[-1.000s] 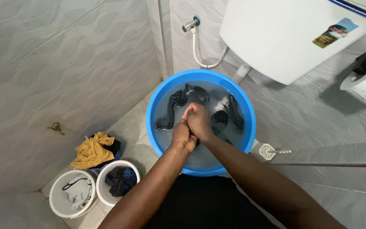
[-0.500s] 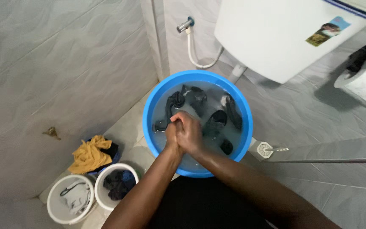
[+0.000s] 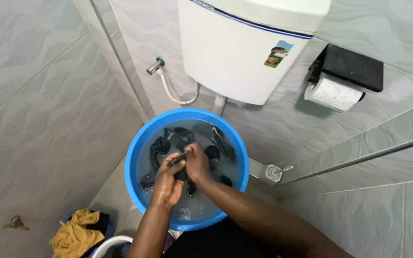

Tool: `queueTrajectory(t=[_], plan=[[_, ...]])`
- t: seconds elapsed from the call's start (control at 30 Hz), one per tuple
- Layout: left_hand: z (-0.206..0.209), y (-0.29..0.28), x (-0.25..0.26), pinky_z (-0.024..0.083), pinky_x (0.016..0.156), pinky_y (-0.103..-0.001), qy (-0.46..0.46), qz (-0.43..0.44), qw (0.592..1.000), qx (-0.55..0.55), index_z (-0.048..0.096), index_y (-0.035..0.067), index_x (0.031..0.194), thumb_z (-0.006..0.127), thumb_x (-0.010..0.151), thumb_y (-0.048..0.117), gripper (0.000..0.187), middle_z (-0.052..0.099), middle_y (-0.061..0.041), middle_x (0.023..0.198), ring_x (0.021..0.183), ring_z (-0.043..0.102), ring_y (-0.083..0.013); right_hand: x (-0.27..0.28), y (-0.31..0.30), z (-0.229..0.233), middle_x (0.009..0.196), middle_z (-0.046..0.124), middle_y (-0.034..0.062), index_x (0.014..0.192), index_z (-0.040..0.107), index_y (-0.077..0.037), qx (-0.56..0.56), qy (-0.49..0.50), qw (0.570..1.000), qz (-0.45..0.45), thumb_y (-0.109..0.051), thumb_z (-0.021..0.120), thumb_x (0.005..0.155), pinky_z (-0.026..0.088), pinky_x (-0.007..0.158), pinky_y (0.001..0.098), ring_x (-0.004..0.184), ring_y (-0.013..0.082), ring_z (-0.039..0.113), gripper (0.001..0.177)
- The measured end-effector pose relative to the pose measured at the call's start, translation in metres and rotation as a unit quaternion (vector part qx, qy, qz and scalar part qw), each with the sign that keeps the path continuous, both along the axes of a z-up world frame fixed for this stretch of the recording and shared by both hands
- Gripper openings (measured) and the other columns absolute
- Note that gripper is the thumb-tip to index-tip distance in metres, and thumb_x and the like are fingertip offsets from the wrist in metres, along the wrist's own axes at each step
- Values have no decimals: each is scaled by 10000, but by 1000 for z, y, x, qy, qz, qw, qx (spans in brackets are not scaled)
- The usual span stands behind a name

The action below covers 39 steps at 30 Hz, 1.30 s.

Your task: The person hand-washes dark-colored garments in a blue plastic basin filled with water. They repeatedly submerge, scrub, and wring the clothes using both hands. The person briefly reaches for a bar of soap from a wall-mounted shelf and applies it to the fabric before continuing to agitate the items in the water.

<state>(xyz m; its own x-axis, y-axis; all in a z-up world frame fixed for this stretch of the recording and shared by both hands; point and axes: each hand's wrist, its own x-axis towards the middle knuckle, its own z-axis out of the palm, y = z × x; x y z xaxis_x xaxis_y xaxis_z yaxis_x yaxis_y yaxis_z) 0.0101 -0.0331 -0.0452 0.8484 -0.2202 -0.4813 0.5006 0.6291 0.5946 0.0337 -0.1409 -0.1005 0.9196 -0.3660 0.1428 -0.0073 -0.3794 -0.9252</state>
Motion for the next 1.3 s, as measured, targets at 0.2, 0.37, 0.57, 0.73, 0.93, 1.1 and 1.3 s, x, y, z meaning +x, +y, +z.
queueTrajectory(t=[0.2,0.37,0.57,0.73,0.93,1.1,1.3], plan=[[12,9,1,490,909,-349,-44,-76,996,-23,568,46,1222,556,778,-62,457,620,-138,1134,1042,607,-240,22,-60,-31,996,611,19,981,613,-139,446,334,826,85,5,506,840,572,651,417,863,230,631,229],[32,11,1,465,917,-368,-77,-42,996,-12,547,33,1243,528,824,-57,429,606,-170,1184,1063,589,-263,5,-79,-28,915,643,124,1049,562,-96,563,336,744,129,-355,604,941,530,557,313,749,236,637,284],[43,6,2,477,957,-397,-88,0,996,4,494,67,1197,471,802,-51,413,585,-162,1310,1165,583,-280,1,-108,35,901,689,129,1165,508,-57,477,234,838,128,-79,613,836,594,672,331,819,270,686,346],[12,27,2,474,958,-416,-13,12,999,35,509,24,1169,476,847,-26,328,580,-202,1303,1157,588,-310,15,-178,177,970,671,159,1316,318,-89,230,17,963,138,-55,652,792,577,750,364,845,260,674,623],[-25,49,-6,510,931,-474,48,24,998,21,502,-2,1155,456,849,-15,310,575,-235,1219,1114,586,-370,35,-268,286,1004,621,180,1245,370,-39,-99,25,981,-163,-55,497,983,538,498,316,683,245,682,291],[-29,60,-11,511,935,-461,64,41,997,20,498,-13,1147,450,856,-3,296,575,-251,1260,1112,596,-366,34,-345,282,925,641,92,1016,584,-57,-221,-45,934,-276,-74,670,923,514,646,318,787,162,637,128],[-21,64,-12,485,968,-401,35,18,997,68,518,-7,1126,427,826,-41,315,632,-218,1270,1136,614,-308,36,-398,242,875,638,79,921,621,-43,-308,-80,912,-257,-16,703,872,497,701,322,790,178,617,99]])
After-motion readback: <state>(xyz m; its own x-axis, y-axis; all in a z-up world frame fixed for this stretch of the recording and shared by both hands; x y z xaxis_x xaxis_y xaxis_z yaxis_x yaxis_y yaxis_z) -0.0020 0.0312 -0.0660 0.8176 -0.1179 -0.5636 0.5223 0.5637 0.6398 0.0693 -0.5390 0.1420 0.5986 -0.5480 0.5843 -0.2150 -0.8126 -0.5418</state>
